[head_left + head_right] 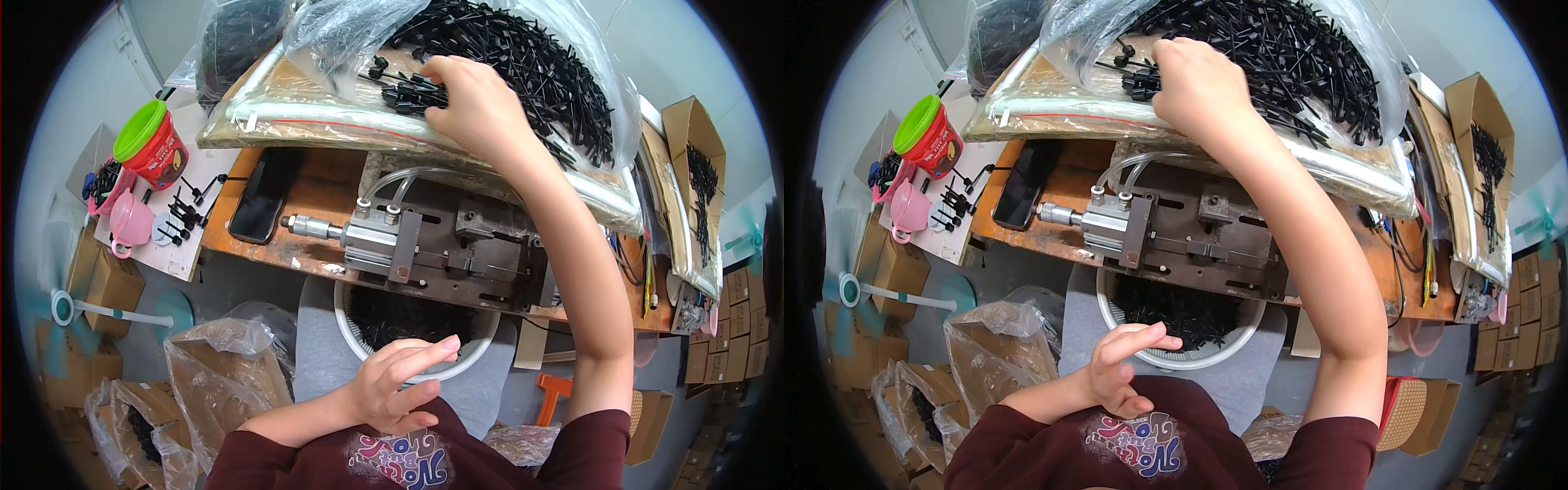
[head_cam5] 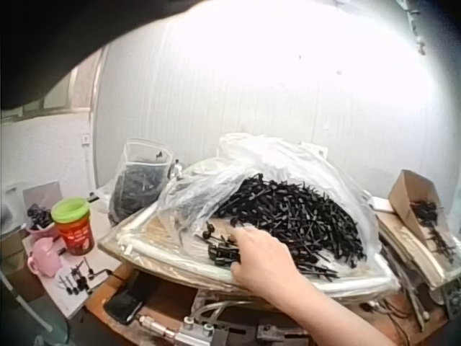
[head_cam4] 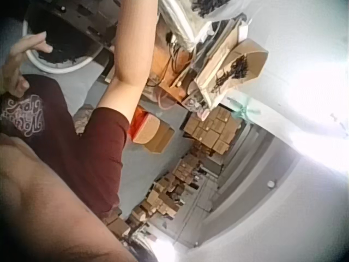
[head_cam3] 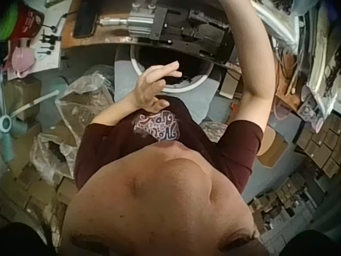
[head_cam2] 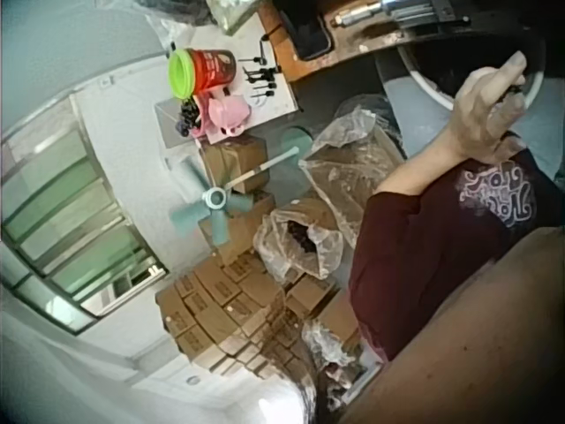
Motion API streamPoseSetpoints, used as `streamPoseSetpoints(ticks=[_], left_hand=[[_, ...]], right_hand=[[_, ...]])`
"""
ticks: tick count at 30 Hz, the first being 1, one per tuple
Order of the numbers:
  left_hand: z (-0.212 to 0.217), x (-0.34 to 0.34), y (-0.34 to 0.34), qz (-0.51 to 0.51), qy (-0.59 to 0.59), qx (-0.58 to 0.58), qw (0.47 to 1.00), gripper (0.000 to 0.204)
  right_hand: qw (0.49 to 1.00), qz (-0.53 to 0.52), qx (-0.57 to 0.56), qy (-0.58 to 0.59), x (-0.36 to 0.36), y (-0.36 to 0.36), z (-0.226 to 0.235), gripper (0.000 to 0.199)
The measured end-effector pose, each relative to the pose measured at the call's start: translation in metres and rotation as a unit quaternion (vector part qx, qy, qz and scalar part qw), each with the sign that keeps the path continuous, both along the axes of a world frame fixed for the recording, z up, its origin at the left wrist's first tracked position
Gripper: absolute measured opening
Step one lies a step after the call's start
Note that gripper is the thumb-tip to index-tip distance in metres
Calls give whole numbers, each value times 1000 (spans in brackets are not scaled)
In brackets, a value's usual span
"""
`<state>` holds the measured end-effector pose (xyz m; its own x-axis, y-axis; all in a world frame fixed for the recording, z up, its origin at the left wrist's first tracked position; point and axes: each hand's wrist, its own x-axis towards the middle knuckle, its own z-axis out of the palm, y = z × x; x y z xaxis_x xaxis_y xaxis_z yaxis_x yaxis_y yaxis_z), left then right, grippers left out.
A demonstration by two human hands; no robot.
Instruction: The recorder is assembling small black cable components using a mechanical press.
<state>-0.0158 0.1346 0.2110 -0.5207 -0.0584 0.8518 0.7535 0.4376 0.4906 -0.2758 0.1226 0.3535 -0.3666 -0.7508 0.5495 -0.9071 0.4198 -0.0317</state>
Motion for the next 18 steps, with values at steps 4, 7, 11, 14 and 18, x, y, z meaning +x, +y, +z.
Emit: streamPoseSetpoints(ticks=[4, 7, 11, 14, 18], left_hand=[[-7, 6, -6, 5, -9, 14, 1000, 61], [-15, 14, -13, 18, -33, 16, 999, 63], [-20, 18, -16, 33, -43, 25, 998, 63], [-23, 19, -19, 29, -50, 26, 998, 62], [-23, 21, -21, 39, -63, 13, 997, 62]], right_hand=[[989, -46, 125, -58, -19, -39, 3, 32], [972, -53, 201, -106, -23, -50, 14, 37], [968, -50, 202, -138, -27, -47, 20, 49], [967, -40, 172, -185, -39, -37, 24, 56], [952, -1, 99, -291, -58, -24, 18, 36]])
